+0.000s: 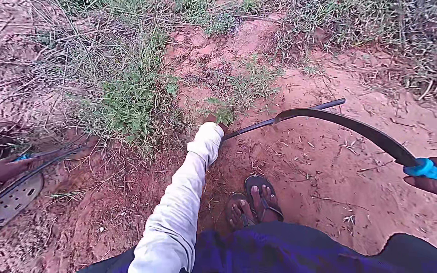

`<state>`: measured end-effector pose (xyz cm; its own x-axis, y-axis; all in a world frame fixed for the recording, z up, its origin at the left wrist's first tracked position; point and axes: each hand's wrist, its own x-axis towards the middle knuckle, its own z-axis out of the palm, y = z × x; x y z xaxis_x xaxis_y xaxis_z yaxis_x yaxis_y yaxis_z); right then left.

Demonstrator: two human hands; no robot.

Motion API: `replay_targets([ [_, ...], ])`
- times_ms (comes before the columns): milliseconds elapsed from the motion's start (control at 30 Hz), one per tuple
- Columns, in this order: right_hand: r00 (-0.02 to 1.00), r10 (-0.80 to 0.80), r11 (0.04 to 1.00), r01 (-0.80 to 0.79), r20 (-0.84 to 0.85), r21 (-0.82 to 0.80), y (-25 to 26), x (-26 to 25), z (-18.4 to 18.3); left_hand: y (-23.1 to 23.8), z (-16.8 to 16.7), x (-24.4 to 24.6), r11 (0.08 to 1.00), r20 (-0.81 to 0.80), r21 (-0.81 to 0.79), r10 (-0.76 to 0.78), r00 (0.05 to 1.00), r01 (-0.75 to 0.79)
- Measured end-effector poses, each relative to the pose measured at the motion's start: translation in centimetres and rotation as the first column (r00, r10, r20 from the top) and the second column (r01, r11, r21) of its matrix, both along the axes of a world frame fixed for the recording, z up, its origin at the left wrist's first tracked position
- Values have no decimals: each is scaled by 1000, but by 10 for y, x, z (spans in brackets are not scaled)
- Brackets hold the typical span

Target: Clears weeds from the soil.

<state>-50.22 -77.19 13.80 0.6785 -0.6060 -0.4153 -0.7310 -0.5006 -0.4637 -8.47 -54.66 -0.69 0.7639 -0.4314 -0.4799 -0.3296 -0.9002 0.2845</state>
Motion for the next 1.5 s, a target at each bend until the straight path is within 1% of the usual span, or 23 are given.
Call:
replay_targets([
  [33,999,37,999,-38,20,26,1,-2,-5,-3,-1,-5,999,-41,17,46,998,-46],
  [67,997,72,995,-73,26,63,4,-3,-9,-1,1,-8,997,-62,68,37,997,-32],
  [167,981,192,978,-189,-20,87,8,5,-18,22,-8,-27,981,-75,154,-109,991,119],
  [233,960,265,964,-265,-93,19,4,10,-16,28,7,-60,952,-201,202,-188,961,228],
  [267,955,273,961,-275,-113,-5,2,11,-14,24,15,-78,948,-257,198,-195,947,249],
  [333,963,249,966,-255,-99,-43,-1,9,-12,9,27,-107,966,-338,195,-97,936,170],
  [467,987,159,984,-161,-37,-75,-6,-3,-15,-22,-36,-118,950,-222,259,-118,968,175],
  [533,990,138,988,-140,-37,-70,-8,-5,-14,-33,-41,-128,939,-226,248,-183,957,238],
  [633,987,146,987,-149,-64,-52,-8,-1,-15,-30,-29,-152,877,-291,185,-383,877,444],
  [700,981,173,982,-179,-91,-62,-8,2,-16,-27,-27,-157,841,-312,158,-454,834,517],
  [833,970,214,965,-228,-117,-127,-8,1,-9,-40,-10,-141,772,-328,121,-562,759,624],
  [900,979,176,971,-190,-101,-144,-10,-1,-6,-56,6,-131,745,-303,65,-619,725,664],
  [933,985,143,978,-156,-98,-142,-10,-1,-3,-66,9,-129,708,-292,40,-667,686,705],
  [1000,993,73,984,-87,-92,-153,-9,3,4,-91,4,-129,659,-299,2,-717,630,752],
  [1033,995,55,984,-68,-82,-165,-9,5,7,-103,-4,-132,675,-322,-16,-702,636,737],
  [1067,996,49,982,-61,-70,-178,-10,4,8,-113,-15,-137,723,-363,-44,-654,663,689],
  [1133,997,51,979,-62,-58,-194,-13,2,8,-122,-43,-153,845,-433,-113,-515,739,523],
  [1167,997,54,979,-65,-59,-194,-13,1,8,-120,-51,-162,857,-452,-111,-495,742,503],
  [1233,995,69,979,-81,-71,-189,-12,1,7,-109,-46,-174,793,-463,-77,-566,682,605],
  [1333,990,116,972,-129,-79,-196,-13,-1,6,-88,-39,-169,603,-415,-57,-739,530,796],
  [1367,989,131,969,-143,-71,-201,-13,-2,6,-78,-37,-162,579,-383,-29,-760,526,815],
  [1400,988,148,965,-155,-52,-210,-12,-2,7,-66,-33,-152,594,-364,4,-748,555,804],
  [1500,985,173,958,-169,-5,-231,-11,-5,8,-22,-18,-121,725,-350,149,-597,721,673],
])
